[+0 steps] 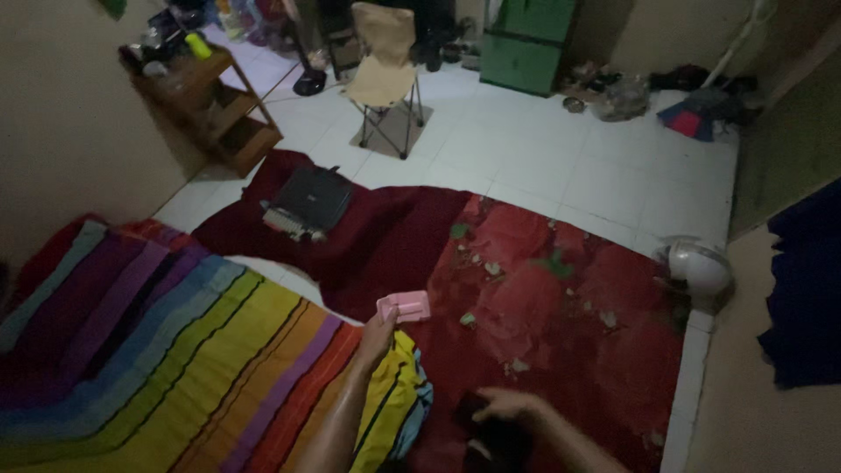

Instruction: The person untangles a group of plastic hangers on a bed, carries them to a rack, and hangs them. The person then picks up several small items including a mobile phone and a clear container from the bed and places them on a storage unit.

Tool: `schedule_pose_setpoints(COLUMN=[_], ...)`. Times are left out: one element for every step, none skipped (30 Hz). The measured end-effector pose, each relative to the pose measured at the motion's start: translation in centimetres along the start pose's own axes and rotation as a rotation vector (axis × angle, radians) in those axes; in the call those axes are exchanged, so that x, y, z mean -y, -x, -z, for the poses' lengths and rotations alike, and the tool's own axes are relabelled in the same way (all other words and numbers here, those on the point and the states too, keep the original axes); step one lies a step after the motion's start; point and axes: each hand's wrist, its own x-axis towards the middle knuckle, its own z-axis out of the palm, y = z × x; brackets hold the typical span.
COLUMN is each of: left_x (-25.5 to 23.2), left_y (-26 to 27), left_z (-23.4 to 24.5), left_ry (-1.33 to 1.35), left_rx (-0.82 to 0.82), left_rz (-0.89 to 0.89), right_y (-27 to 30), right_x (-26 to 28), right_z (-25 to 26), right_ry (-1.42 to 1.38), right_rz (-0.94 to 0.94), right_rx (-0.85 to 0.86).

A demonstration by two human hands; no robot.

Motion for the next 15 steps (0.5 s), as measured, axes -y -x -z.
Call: schedule_pose_setpoints(left_x=[-1.2,-2.7,-4.6,-6.5,-8.4,-10.3,-12.4,-14.3,-16.1,-17.6,-19.0,-20.2,-21.2,-22.4,-23.7], left_y=[-1.2,-2.5,-4.0,-5.1,-5.6,-6.0,-7.0,-8.2,-9.9,-11.8,-13.7,-15.9,-18.0,-20.5,-22.9], left_z=[-1.0,-1.9,-2.6,-3.2,-3.9,-4.4,-4.4,-4.3,-4.8,-5.1,-5.3,-5.5,-5.8,-6.3,-6.8], left_ry=[-0.053,-0.107,-0.16,-0.076,0.007,0.09,-0.061,-0.21,-0.353,-0.349,-0.344,-0.338,-0.355,-0.372,-0.387], left_rx=[-0.013,-0.024,-0.033,-0.006,0.021,0.048,0.033,0.018,0.002,0.014,0.03,0.046,0.058,0.07,0.084], left_rz=[-0.116,-0.233,-0.352,-0.251,-0.15,-0.048,-0.064,-0.082,-0.109,-0.158,-0.205,-0.252,-0.236,-0.219,-0.207], right_y=[0.5,0.8,1.2,1.5,1.5,1.5,1.2,0.9,0.6,0.2,0.0,-0.2,-0.6,-0.9,-0.9], right_x=[-0.8,-1.6,-2.3,-2.8,-2.9,-3.0,-2.8,-2.5,-2.4,-2.1,-1.9,-1.4,-1.0,-0.6,-0.2], right_z=[2.4,5.2,7.8,10.2,12.4,15.0,17.7,20.3,22.9,25.1,27.4,30.5,32.9,34.6,35.9], right_ry=[-0.003,-0.006,-0.033,-0.057,-0.127,-0.196,-0.235,-0.273,-0.267,-0.261,-0.255,-0.242,-0.238,-0.233,-0.249], right_rz=[0.017,0.033,0.169,0.309,0.29,0.263,0.241,0.219,0.267,0.315,0.359,0.296,0.226,0.156,0.205], right_rx=[-0.094,-0.188,-0.323,-0.454,-0.579,-0.702,-0.785,-0.869,-0.91,-0.952,-0.993,-1.028,-1.055,-1.08,-1.101])
